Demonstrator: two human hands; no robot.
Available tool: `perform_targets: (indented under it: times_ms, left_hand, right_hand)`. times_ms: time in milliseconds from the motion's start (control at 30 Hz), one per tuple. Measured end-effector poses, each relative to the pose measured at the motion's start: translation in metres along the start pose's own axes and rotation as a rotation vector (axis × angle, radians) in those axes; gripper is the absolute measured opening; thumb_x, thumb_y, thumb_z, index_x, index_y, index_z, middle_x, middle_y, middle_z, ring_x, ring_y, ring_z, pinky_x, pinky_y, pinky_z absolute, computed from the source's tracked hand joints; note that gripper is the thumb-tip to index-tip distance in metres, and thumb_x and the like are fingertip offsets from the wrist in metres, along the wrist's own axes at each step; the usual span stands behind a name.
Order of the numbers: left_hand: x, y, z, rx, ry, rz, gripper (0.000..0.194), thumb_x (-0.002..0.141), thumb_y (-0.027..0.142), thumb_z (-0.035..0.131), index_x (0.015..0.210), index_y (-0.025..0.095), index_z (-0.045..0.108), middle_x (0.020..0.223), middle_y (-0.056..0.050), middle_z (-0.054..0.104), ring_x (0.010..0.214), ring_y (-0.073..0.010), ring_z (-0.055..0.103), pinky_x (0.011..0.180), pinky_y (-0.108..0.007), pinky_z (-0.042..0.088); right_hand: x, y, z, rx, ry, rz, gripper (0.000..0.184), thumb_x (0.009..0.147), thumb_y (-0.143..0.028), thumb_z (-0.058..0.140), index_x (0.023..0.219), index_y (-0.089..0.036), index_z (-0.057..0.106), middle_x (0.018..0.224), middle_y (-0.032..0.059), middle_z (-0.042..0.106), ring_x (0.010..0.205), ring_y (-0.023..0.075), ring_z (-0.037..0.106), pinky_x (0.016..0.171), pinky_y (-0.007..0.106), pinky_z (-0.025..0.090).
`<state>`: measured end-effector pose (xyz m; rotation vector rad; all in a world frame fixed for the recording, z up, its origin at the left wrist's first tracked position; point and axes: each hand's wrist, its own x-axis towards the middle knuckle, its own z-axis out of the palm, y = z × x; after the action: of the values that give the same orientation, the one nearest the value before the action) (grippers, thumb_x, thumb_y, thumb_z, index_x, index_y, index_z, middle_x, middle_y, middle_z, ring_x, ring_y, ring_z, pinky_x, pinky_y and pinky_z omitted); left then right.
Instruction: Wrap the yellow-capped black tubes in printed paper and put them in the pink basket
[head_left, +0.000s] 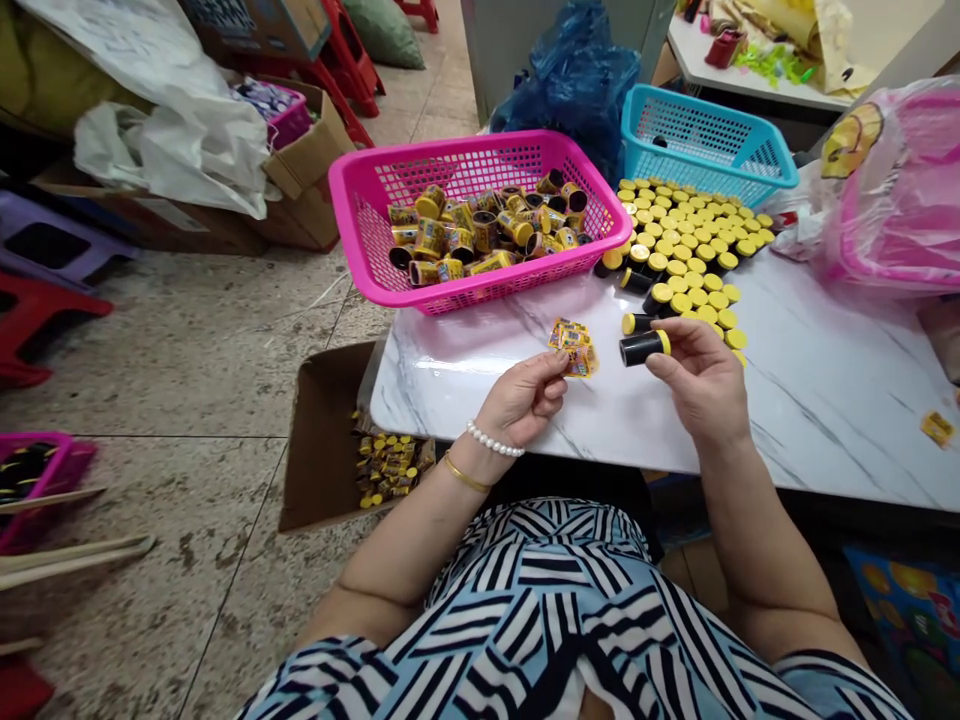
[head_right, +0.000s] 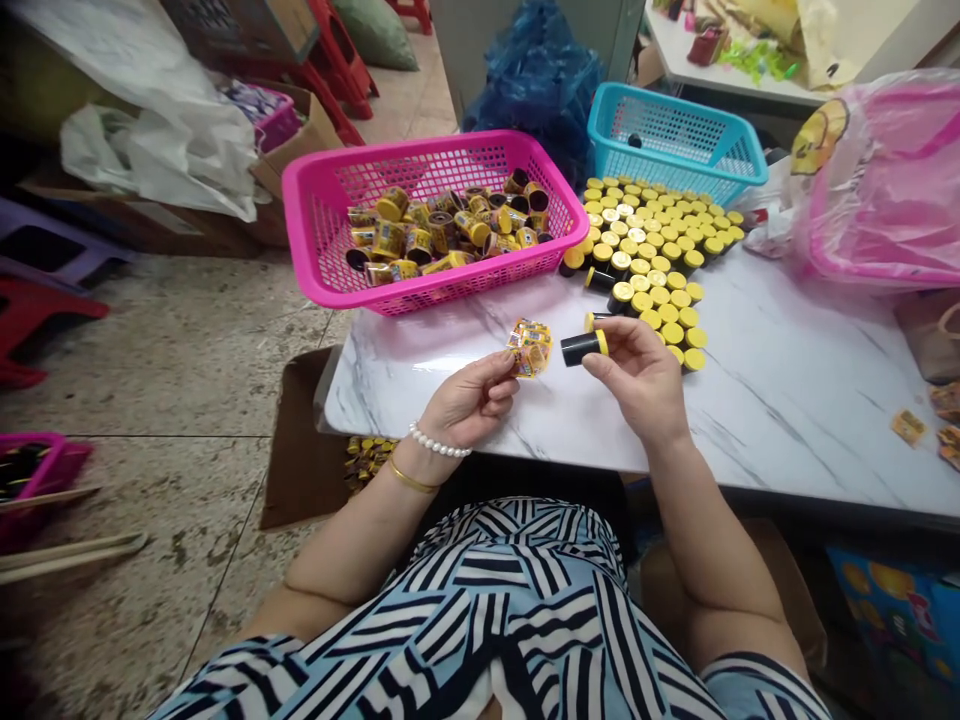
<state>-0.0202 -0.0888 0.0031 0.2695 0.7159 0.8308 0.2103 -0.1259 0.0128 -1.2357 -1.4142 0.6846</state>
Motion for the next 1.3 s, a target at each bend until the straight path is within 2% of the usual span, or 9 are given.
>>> perform_targets:
  times_ms: [100,233,400,567,733,867,933,1167,1300]
  left_hand:
    - [0.001,-0.002,0.005,-0.018,-0.012,-0.009,0.029,0.07,0.013,0.091,0.082,0.01,0.065,0.071,0.003,0.064,0.042,0.0011,0.042,0.033,-0.008,0.019]
    - [0.001,-0.004,0.009,-0.01,-0.043,-0.003,0.032,0.067,0.016,0.093,0.082,0.009,0.066,0.07,0.002,0.064,0.042,0.0012,0.041,0.033,-0.009,0.021]
    - [0.004,-0.01,0.008,0.061,-0.046,0.099,0.037,0.064,0.027,0.097,0.08,0.008,0.07,0.066,0.003,0.06,0.044,-0.0002,0.044,0.034,-0.01,0.02]
    - [0.001,-0.015,0.009,0.15,-0.042,0.17,0.039,0.067,0.037,0.097,0.081,0.008,0.076,0.069,0.0,0.062,0.049,-0.0019,0.046,0.035,-0.012,0.018]
    - [-0.005,-0.012,0.009,0.289,-0.076,0.251,0.044,0.074,0.036,0.094,0.113,0.019,0.081,0.114,-0.009,0.075,0.08,-0.0099,0.067,0.058,-0.017,0.051]
    - [-0.005,-0.015,0.004,0.464,-0.166,0.247,0.035,0.077,0.037,0.093,0.103,0.016,0.082,0.085,-0.004,0.074,0.064,-0.0085,0.063,0.06,-0.02,0.052]
    - [-0.005,-0.018,0.0,0.51,-0.164,0.271,0.036,0.076,0.036,0.094,0.103,0.016,0.081,0.084,-0.003,0.074,0.061,-0.0083,0.063,0.06,-0.021,0.053]
    - [-0.002,-0.011,-0.005,0.492,-0.231,0.146,0.038,0.078,0.034,0.092,0.107,0.015,0.079,0.091,-0.008,0.078,0.075,-0.0152,0.073,0.066,-0.025,0.058]
    - [0.0,-0.006,0.001,0.663,-0.259,0.275,0.031,0.079,0.032,0.09,0.103,0.014,0.081,0.083,-0.006,0.077,0.068,-0.0124,0.069,0.068,-0.024,0.058]
  right_hand:
    - [-0.008,-0.002,0.017,0.221,-0.006,0.077,0.045,0.082,-0.052,0.087,0.117,-0.028,0.071,0.109,0.0035,0.074,0.098,0.0193,0.073,0.09,0.037,0.064]
    - [-0.016,-0.004,0.033,0.19,0.061,0.105,0.036,0.084,-0.043,0.087,0.111,-0.026,0.071,0.103,0.0022,0.075,0.095,0.0169,0.075,0.09,0.034,0.065]
    - [-0.028,-0.012,0.034,0.015,0.019,-0.001,0.039,0.085,-0.032,0.086,0.118,-0.026,0.066,0.136,0.0091,0.071,0.121,0.0239,0.073,0.103,0.042,0.064]
    - [-0.035,-0.011,0.027,-0.059,0.048,-0.045,0.041,0.083,-0.032,0.088,0.117,-0.028,0.066,0.113,0.0043,0.075,0.097,0.02,0.077,0.087,0.037,0.067]
    - [-0.034,-0.009,0.025,-0.047,0.073,-0.143,0.041,0.078,-0.032,0.092,0.112,-0.028,0.069,0.104,0.0015,0.07,0.094,0.0178,0.071,0.082,0.034,0.064]
    - [-0.034,-0.011,0.024,-0.097,-0.124,-0.133,0.035,0.087,-0.032,0.083,0.121,-0.029,0.074,0.118,0.0059,0.067,0.094,0.0174,0.07,0.079,0.034,0.065]
    - [-0.036,-0.011,0.021,-0.127,-0.156,-0.128,0.034,0.091,-0.029,0.078,0.125,-0.029,0.074,0.12,0.0066,0.068,0.095,0.0176,0.072,0.082,0.036,0.066]
    - [-0.041,-0.003,0.012,-0.326,-0.12,-0.343,0.048,0.089,-0.017,0.079,0.133,-0.033,0.072,0.121,0.0054,0.079,0.108,0.0235,0.076,0.098,0.045,0.066]
    - [-0.04,0.001,0.02,-0.26,-0.044,-0.225,0.034,0.087,-0.023,0.082,0.12,-0.031,0.079,0.111,0.005,0.082,0.097,0.0222,0.079,0.091,0.044,0.068]
